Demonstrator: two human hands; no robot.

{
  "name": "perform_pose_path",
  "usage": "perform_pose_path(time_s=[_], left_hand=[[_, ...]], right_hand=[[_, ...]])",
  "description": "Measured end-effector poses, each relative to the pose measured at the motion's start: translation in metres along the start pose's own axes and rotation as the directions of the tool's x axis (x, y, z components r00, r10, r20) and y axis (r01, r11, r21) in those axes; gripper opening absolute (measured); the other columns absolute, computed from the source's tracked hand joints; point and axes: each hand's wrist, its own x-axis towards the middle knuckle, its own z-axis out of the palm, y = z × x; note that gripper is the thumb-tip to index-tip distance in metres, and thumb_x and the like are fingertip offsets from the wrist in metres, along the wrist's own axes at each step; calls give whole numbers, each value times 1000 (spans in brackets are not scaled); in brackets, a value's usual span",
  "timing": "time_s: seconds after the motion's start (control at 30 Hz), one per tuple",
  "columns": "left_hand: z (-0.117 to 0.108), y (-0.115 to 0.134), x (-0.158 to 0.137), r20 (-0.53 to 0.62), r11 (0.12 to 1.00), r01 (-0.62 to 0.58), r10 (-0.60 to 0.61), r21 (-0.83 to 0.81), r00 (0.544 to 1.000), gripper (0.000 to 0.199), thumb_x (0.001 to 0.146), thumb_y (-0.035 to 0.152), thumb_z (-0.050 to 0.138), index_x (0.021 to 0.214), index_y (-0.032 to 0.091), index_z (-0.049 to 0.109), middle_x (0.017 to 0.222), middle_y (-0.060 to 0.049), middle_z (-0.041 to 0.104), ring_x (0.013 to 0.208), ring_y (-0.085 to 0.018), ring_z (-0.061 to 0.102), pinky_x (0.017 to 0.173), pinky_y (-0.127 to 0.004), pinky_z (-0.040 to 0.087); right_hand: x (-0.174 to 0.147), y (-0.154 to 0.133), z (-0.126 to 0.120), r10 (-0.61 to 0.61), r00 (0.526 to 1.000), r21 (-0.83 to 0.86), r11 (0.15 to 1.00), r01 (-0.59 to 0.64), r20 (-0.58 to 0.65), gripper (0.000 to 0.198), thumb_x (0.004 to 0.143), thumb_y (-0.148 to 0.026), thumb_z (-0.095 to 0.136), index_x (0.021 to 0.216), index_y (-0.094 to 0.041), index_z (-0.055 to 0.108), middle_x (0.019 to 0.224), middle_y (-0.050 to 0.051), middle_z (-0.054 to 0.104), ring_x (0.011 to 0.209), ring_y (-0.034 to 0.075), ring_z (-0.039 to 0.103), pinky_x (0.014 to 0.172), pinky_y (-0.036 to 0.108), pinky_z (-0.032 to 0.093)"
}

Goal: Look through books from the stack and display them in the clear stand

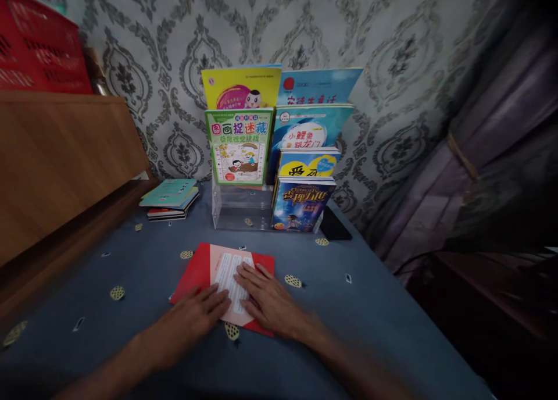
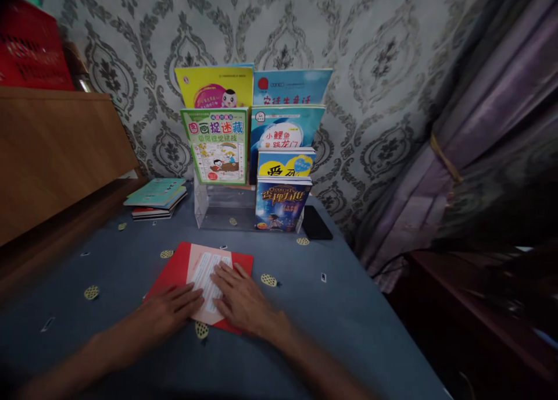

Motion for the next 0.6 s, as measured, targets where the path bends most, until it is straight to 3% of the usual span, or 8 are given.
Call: perform_pose_path(time_s=[0.2, 0.47, 0.6], left_hand=[[-5, 9, 8, 132, 995, -17, 4, 99, 991, 69, 85, 8, 58, 151, 15, 39, 152, -20, 45, 141, -35, 44, 109, -48, 44], [1, 6, 11, 56, 991, -29, 22, 131, 998, 62, 88, 6, 51, 148, 15, 41, 147, -20, 52, 136, -36, 50, 101, -48, 52], [-1, 3, 8, 25, 985, -60, 57, 163, 998, 61, 85, 5, 55, 145, 14, 44, 142, -18, 58, 127, -34, 58, 96, -43, 55]], right_hand=[[-3, 10, -3, 88, 992, 9, 996, -89, 93, 65, 97, -44, 55, 153, -15, 37, 160, 16, 33, 150, 27, 28, 122, 51, 27], [-20, 26, -7, 205, 979, -14, 979, -204, 16, 60, 101, -49, 43, 154, -21, 37, 159, 12, 35, 149, 26, 30, 122, 55, 26], [-35, 35, -6, 220, 975, 33, 975, -219, -41, 50, 105, -42, 34, 151, -24, 42, 156, 9, 42, 148, 23, 34, 122, 56, 26]])
